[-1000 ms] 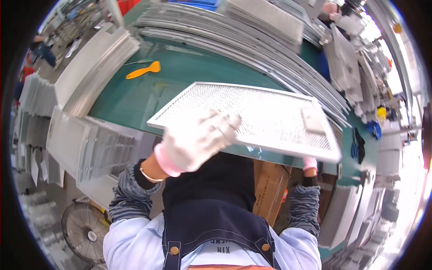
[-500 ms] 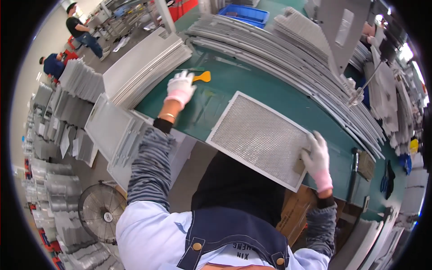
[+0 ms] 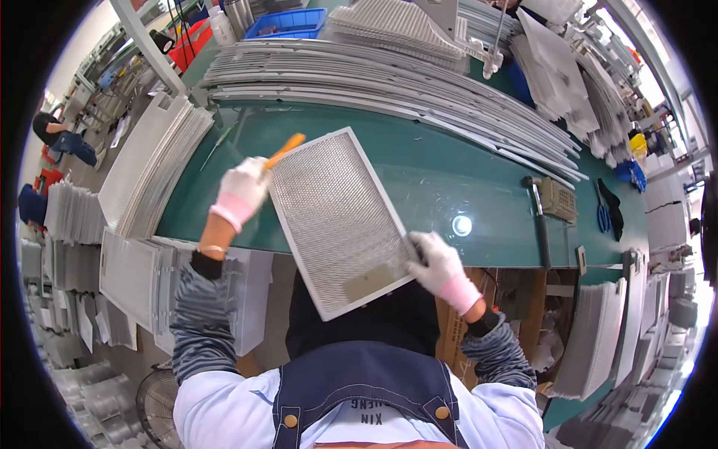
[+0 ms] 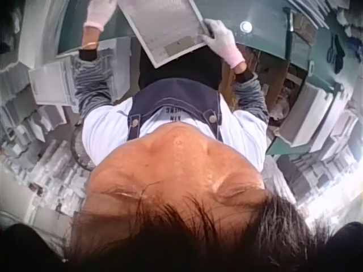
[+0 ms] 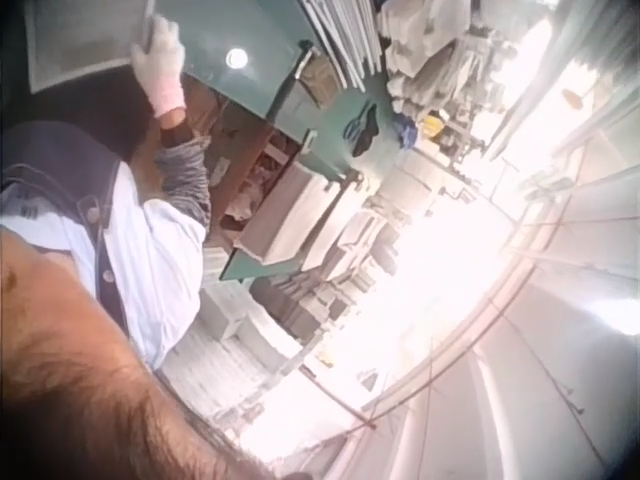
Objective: Assembling industrial metal mesh filters into frames using manual and power tools.
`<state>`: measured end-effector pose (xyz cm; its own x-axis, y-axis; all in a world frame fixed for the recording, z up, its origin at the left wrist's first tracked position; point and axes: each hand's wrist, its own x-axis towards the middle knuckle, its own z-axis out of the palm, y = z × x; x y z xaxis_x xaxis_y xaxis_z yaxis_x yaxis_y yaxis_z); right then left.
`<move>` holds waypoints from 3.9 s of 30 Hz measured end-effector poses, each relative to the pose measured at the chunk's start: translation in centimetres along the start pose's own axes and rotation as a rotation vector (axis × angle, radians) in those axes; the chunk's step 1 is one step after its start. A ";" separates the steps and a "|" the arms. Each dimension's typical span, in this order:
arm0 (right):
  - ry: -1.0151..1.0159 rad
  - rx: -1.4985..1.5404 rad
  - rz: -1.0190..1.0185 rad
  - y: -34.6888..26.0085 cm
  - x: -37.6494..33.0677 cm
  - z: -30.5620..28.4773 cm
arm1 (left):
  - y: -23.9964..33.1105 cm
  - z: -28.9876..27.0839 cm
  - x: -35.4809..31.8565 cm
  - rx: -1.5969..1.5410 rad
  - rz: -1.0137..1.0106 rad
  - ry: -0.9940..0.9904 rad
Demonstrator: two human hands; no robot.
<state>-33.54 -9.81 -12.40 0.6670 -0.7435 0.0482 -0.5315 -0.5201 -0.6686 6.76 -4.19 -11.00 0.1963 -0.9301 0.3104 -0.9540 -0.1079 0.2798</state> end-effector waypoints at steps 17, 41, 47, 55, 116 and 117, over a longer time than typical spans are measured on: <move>0.370 -0.070 -0.527 1.3 23.3 4.8 | 17.4 -1.4 -13.8 0.102 0.306 -0.142; 0.376 -0.359 -0.275 2.3 24.3 8.1 | 16.9 3.7 -10.9 0.113 0.716 -0.151; 0.344 -0.337 -0.302 1.2 24.8 8.1 | 15.2 5.1 -9.0 0.100 0.647 -0.143; 0.349 -0.311 -0.297 2.9 23.9 8.0 | 16.0 4.5 -9.0 -0.021 0.748 -0.108; 0.412 -0.112 -0.131 2.7 23.4 7.1 | 6.4 14.1 8.5 -0.095 0.608 0.086; 0.418 -0.115 -0.132 2.8 23.4 6.8 | 6.1 14.5 8.0 -0.095 0.614 0.090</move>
<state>-15.89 -25.80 -18.20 0.4771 -0.7613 0.4391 -0.5266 -0.6477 -0.5506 -0.73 -17.40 -19.94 -0.3589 -0.7789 0.5143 -0.8752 0.4724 0.1047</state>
